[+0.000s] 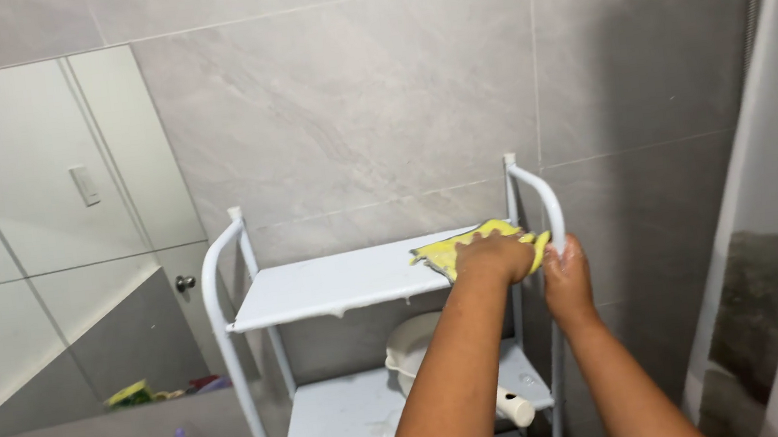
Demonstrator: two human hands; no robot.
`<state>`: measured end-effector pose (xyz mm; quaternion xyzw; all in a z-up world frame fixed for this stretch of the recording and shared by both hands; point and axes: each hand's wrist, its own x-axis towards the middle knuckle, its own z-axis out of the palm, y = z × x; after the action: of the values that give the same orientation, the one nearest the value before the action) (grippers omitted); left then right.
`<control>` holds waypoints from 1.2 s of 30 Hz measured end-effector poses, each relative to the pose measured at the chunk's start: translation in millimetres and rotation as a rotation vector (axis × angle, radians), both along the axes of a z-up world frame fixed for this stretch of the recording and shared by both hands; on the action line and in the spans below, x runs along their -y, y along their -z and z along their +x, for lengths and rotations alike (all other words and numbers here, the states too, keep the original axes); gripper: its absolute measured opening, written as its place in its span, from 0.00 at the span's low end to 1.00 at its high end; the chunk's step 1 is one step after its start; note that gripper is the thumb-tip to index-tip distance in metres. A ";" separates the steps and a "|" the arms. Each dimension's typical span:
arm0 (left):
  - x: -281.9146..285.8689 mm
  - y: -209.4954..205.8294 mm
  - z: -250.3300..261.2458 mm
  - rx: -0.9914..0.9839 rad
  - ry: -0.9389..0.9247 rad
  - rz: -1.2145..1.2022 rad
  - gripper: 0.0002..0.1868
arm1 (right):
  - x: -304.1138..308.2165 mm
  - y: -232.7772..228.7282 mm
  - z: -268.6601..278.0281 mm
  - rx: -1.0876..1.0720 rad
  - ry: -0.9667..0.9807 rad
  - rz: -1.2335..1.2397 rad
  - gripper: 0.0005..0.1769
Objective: Cleaning a white metal storage shelf in a bathroom using a soapy cloth and a sponge.
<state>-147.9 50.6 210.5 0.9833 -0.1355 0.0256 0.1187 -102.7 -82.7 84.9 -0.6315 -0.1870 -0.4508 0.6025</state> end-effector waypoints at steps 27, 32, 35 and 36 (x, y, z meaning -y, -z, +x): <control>-75.0 7.9 57.9 0.010 -0.241 0.003 0.28 | 2.7 -13.4 -16.5 -0.004 0.090 -0.061 0.09; -2.0 3.3 44.9 0.028 0.003 -0.046 0.27 | 2.2 -10.5 -13.7 -0.037 0.154 -0.087 0.07; -2.5 8.6 32.0 0.055 0.065 -0.129 0.28 | 0.9 -17.1 -23.5 -0.037 0.076 -0.082 0.07; -9.5 12.1 26.7 0.113 0.132 -0.148 0.28 | 0.1 -16.6 -24.1 -0.028 0.025 -0.063 0.07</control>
<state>-121.2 60.1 198.5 0.9578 -0.2041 0.0831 0.1845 -126.7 -82.8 101.5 -0.6589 -0.1847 -0.4431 0.5792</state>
